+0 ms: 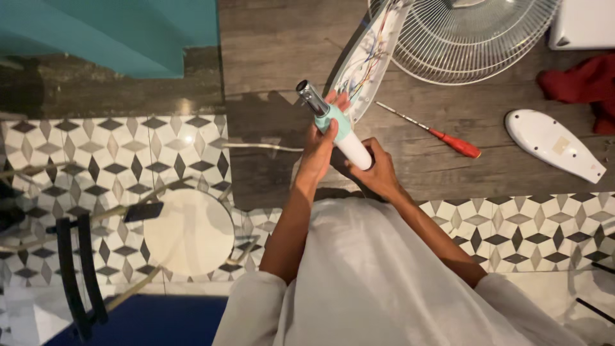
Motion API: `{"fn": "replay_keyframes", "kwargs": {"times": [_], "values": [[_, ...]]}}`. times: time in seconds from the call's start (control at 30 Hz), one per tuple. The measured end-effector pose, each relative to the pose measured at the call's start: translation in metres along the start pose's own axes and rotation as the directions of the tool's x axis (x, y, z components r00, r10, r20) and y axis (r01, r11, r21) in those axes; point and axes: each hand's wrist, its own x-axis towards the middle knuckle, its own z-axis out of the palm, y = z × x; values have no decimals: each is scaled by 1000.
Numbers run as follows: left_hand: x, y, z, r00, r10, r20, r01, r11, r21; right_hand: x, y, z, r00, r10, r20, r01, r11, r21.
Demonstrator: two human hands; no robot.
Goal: The person disassembles a white pedestal fan on a wooden table. They use a screwdriver to remove screws from the fan's base and neck, then detach the neck from the base. The person also handles the fan's power cord and internal wiring.
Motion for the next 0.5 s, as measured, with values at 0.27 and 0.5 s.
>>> {"fn": "replay_keyframes", "kwargs": {"times": [0.27, 0.5], "values": [[-12, 54, 71, 977, 72, 201, -120, 965, 235, 60, -9, -16, 989, -92, -116, 108, 984, 140], [-9, 68, 94, 992, 123, -15, -112, 942, 317, 64, -2, -38, 979, -98, -176, 140, 959, 246]]}}
